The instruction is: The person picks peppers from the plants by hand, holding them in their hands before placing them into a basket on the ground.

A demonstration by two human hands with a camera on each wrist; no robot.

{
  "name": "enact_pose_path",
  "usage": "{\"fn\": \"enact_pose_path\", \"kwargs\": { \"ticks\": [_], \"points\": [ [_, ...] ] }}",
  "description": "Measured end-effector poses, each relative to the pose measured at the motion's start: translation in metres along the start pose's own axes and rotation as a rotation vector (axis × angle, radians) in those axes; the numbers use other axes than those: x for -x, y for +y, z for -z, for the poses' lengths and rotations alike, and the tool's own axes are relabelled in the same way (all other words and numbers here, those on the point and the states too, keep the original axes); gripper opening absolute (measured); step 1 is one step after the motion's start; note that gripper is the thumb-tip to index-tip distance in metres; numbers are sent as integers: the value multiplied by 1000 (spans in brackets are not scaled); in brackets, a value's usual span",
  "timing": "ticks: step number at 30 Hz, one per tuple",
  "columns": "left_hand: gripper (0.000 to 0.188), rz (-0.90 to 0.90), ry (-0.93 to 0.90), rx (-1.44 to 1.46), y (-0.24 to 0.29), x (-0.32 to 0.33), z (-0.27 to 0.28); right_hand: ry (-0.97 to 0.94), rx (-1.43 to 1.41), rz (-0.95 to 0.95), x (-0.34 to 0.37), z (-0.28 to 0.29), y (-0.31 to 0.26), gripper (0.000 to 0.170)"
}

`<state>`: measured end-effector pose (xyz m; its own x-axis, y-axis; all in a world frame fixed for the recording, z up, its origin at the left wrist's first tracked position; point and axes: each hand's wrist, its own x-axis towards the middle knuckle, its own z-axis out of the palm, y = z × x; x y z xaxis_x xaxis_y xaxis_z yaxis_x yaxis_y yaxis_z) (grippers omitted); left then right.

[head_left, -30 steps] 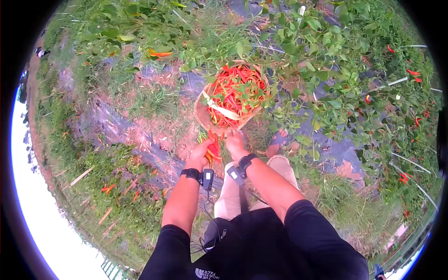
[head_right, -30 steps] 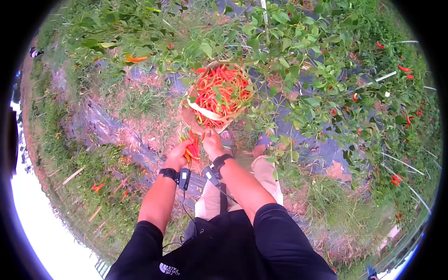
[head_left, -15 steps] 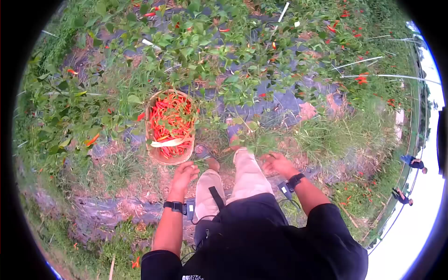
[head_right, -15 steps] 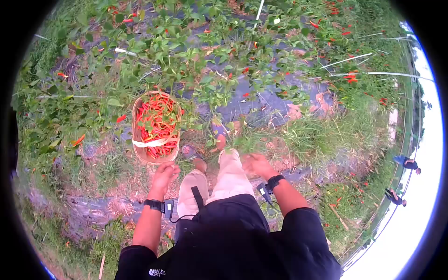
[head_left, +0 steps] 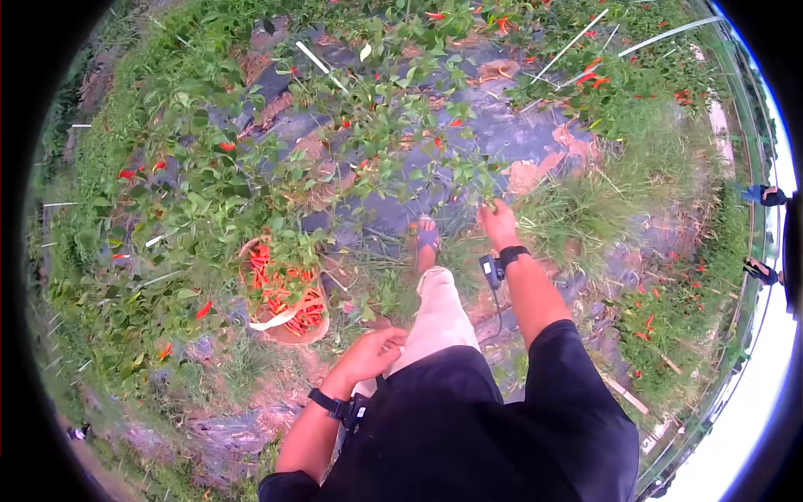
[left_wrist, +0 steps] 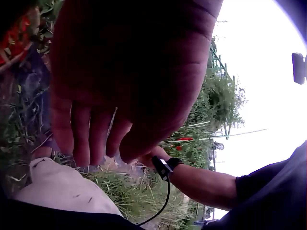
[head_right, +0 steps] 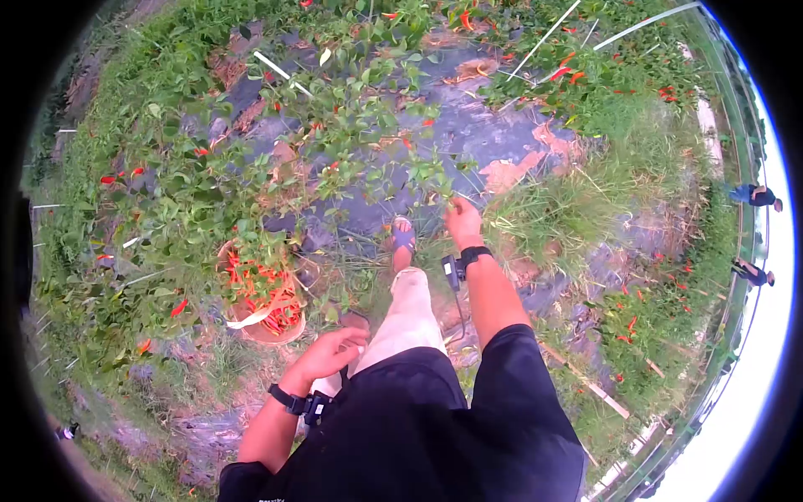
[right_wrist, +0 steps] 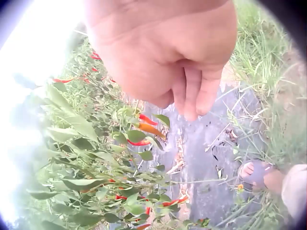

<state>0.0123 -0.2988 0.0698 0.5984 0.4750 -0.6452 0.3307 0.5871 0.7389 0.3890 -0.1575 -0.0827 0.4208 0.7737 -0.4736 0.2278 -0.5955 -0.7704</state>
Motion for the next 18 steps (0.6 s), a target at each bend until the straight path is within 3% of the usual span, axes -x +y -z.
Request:
{"fn": "enact_pose_path", "kwargs": {
  "ticks": [2, 3, 6, 7, 9, 10, 12, 13, 14, 15, 17, 18],
  "points": [
    [37, -43, 6, -17, 0, -40, -19, 134, 242, 126, -40, -1, 11, 30],
    [36, -21, 46, 76, 4, -62, -27, 141, 69, -92, -47, 2, 8, 31],
    [31, 59, 170, 372, 36, -151, -39, 192, -41, -137, -82, 9, 44, 32],
    [29, 101, 227, 461, 42, -186, -36, 306, -203, 10, -89, 4, 49, 30],
    [33, 127, 343, 416, 46, -261, -21, 300, -304, -14, -105, 15, 42, 29],
    [36, -6, 374, 724, 28, -305, -12, 296, -404, -18, -111, 23, 32, 28],
    [41, -175, 455, 791, 45, -361, 3, 218, -425, -60, -123, 39, 17, 30],
    [43, -202, 498, 551, 77, -376, 6, 52, -326, 50, -132, 46, 17, 32],
    [43, -189, 501, 549, 87, -393, 8, -115, -231, 159, -139, 52, 16, 34],
    [43, -177, 527, 496, 94, -408, 8, -118, -234, 148, -144, 59, 11, 34],
    [38, -138, 550, 440, 102, -413, 4, -365, -167, 153, -146, 71, -1, 35],
    [36, -118, 561, 412, 104, -416, 2, -368, -177, 136, -142, 75, -2, 35]
  ]
}}
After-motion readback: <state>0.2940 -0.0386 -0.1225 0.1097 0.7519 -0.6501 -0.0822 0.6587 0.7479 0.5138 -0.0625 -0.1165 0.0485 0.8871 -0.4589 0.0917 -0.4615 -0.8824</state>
